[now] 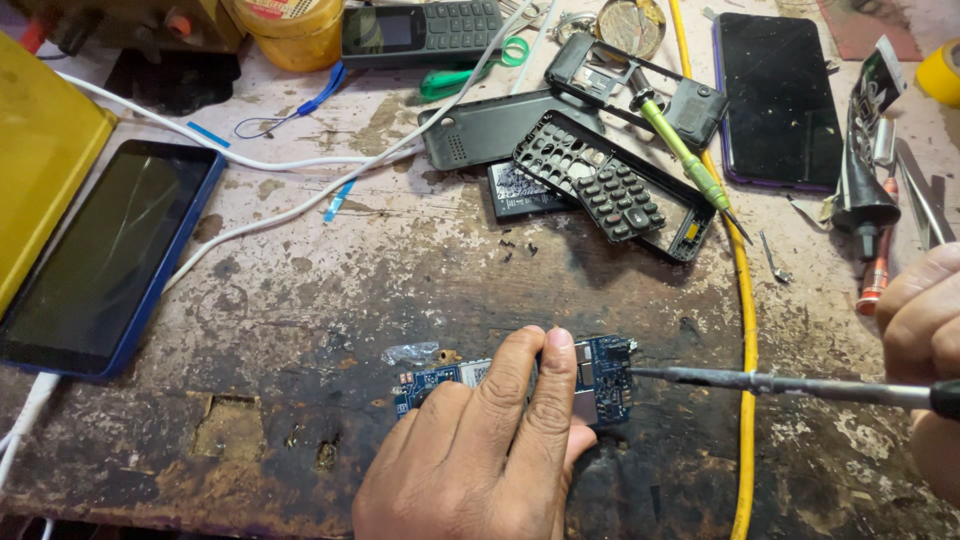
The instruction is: The person solders a component onto a smartphone motherboard on a cluttered workbench, holding the board steady with one hand while applying a soldering iron with the other. They use tweezers to position small parts, reposition the board, and continue soldering and adjusting the component by hand.
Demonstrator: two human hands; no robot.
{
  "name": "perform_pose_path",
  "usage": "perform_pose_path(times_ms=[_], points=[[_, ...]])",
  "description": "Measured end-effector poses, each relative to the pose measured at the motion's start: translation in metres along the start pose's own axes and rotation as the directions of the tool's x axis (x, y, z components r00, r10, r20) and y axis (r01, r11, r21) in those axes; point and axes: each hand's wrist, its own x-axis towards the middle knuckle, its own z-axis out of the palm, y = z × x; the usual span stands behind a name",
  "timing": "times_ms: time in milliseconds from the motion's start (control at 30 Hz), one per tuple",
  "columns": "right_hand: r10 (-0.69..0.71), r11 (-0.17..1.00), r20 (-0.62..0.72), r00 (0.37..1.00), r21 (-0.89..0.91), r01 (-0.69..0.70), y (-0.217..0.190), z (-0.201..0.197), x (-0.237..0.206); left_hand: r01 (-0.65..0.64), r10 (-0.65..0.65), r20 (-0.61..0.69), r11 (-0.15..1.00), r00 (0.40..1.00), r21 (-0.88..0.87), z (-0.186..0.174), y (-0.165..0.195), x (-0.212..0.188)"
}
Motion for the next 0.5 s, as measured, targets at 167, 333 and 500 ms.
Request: perform_pose_path(times_ms=[167, 333, 500], points=[[-0.118, 0.992, 0.167, 0.979, 0.064, 0.109, 0.013, -0.008, -0.012, -0.011, 0.011, 0.001, 1.0, 1.0, 0.002, 0.0, 0.0, 0.0], [0.077, 0.992, -0.128, 0.989, -0.086, -0.088, -0.009, 0.005, -0.003, -0.017, 0.017, -0.01, 1.0, 1.0, 0.014, 0.0, 0.0, 0.001], [0.178, 0.958, -0.288, 0.941, -0.166, -0.232, -0.037, 0.021, 0.005, -0.022, 0.022, -0.014, 1.0, 1.0, 0.021, 0.0, 0.0, 0.0]])
